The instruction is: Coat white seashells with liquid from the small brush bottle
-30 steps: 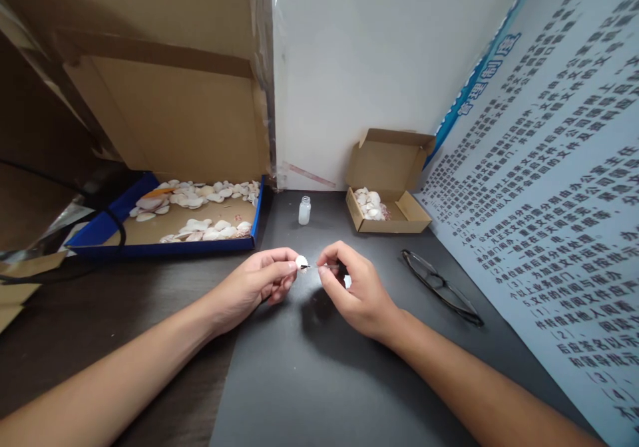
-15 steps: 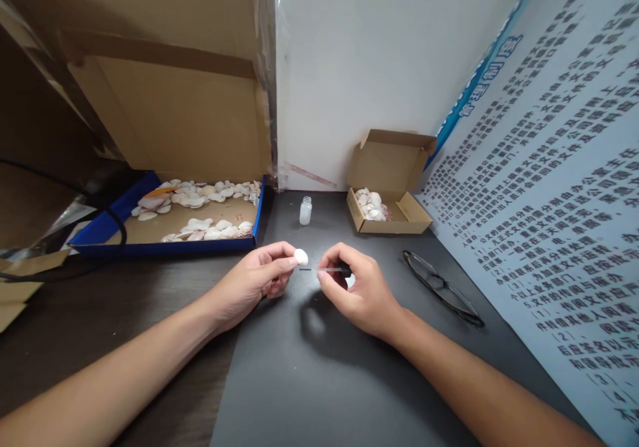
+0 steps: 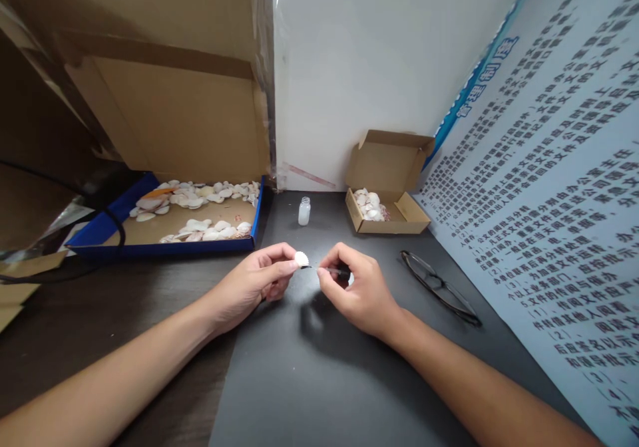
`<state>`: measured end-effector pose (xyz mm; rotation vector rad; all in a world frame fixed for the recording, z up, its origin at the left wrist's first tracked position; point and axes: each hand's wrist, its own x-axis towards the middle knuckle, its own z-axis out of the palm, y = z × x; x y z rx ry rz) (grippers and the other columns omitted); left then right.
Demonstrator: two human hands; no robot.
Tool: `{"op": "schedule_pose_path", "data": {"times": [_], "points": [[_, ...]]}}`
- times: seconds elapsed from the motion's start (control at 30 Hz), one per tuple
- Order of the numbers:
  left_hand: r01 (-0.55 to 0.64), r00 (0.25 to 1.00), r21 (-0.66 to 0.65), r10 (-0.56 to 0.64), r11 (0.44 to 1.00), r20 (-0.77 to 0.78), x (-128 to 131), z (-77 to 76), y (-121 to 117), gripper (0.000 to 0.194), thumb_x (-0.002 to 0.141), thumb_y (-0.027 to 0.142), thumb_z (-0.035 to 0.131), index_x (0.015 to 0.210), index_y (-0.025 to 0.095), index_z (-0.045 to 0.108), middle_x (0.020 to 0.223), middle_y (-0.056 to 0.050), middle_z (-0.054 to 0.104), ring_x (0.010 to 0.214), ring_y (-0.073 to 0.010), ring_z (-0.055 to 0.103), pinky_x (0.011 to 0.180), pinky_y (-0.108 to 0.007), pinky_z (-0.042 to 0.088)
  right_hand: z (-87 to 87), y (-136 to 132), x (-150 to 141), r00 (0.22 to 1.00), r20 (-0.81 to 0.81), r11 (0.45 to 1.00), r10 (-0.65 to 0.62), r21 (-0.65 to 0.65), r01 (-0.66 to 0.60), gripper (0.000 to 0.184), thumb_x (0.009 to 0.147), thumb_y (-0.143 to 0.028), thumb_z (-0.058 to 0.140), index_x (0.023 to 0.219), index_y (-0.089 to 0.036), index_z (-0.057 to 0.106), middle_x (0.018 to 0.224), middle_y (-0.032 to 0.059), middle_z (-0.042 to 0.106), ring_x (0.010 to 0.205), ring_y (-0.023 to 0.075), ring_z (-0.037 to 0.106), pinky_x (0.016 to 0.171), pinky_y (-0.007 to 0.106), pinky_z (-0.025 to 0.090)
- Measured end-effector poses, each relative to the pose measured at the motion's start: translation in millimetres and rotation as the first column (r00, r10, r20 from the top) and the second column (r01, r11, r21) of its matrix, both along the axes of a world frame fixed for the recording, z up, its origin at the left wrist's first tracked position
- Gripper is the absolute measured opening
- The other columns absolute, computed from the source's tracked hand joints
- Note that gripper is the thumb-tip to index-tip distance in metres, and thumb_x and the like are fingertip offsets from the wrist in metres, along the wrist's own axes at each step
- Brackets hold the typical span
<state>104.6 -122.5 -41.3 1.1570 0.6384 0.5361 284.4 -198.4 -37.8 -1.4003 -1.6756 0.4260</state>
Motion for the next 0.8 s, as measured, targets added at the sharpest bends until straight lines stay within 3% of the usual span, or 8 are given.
{"op": "schedule_pose_path", "data": {"times": [0.13,0.33,0.53,0.73,0.8], "points": [[-0.003,1.0,-0.005,0.003,1.0,0.008,0.3,0.8,0.1,0.025,0.078,0.038,0.07,0.083,0.018,0.056,0.052,0.008,0.034,0.049,-0.0058,0.026,0.048,-0.019,0.021,-0.2,2.6,2.9,0.994,0.072,0.996,-0.087,-0.011,0.088,0.006,0.076,-0.016,0.056,0.07,-0.017,0.055,0.061,-0.0032,0.05,0.056,0.0085,0.046,0.054,0.021,0.035],[0.002,1.0,-0.004,-0.002,1.0,0.013,1.0,0.4,-0.4,0.024,0.079,0.037,0.07,0.082,0.018,0.055,0.052,0.008,0.035,0.049,-0.0056,0.026,0.048,-0.019,0.022,1.2,1.3,1.4,0.999,0.006,0.999,0.05,0.007,-0.05,0.007,0.079,-0.017,0.056,0.072,-0.017,0.056,0.064,-0.0021,0.055,0.058,0.0083,0.048,0.055,0.019,0.038],[0.011,1.0,0.003,-0.011,1.0,0.019,-0.2,-2.4,1.0,0.022,0.082,0.036,0.067,0.083,0.018,0.055,0.051,0.008,0.035,0.049,-0.0054,0.026,0.048,-0.018,0.023,0.7,4.5,3.9,0.997,0.039,0.997,-0.071,-0.005,0.071,0.01,0.08,-0.018,0.056,0.07,-0.017,0.056,0.061,-0.0027,0.053,0.056,0.0081,0.047,0.054,0.02,0.037],[0.017,1.0,0.006,-0.017,1.0,0.024,-0.1,-2.9,1.0,0.023,0.081,0.036,0.068,0.082,0.018,0.054,0.053,0.008,0.035,0.049,-0.0049,0.027,0.048,-0.018,0.023,0.0,2.1,2.2,0.999,0.017,0.999,0.029,0.043,-0.03,0.007,0.08,-0.017,0.056,0.072,-0.017,0.057,0.064,-0.0019,0.055,0.058,0.0079,0.048,0.055,0.018,0.038],[0.016,1.0,0.005,-0.016,1.0,0.025,-0.1,-2.8,0.7,0.023,0.081,0.036,0.068,0.081,0.018,0.054,0.052,0.008,0.035,0.049,-0.005,0.027,0.048,-0.018,0.023,-1.5,3.5,2.6,0.999,0.044,0.999,0.008,0.034,-0.009,0.007,0.079,-0.017,0.056,0.072,-0.016,0.057,0.064,-0.002,0.055,0.058,0.0078,0.048,0.055,0.018,0.037]]}}
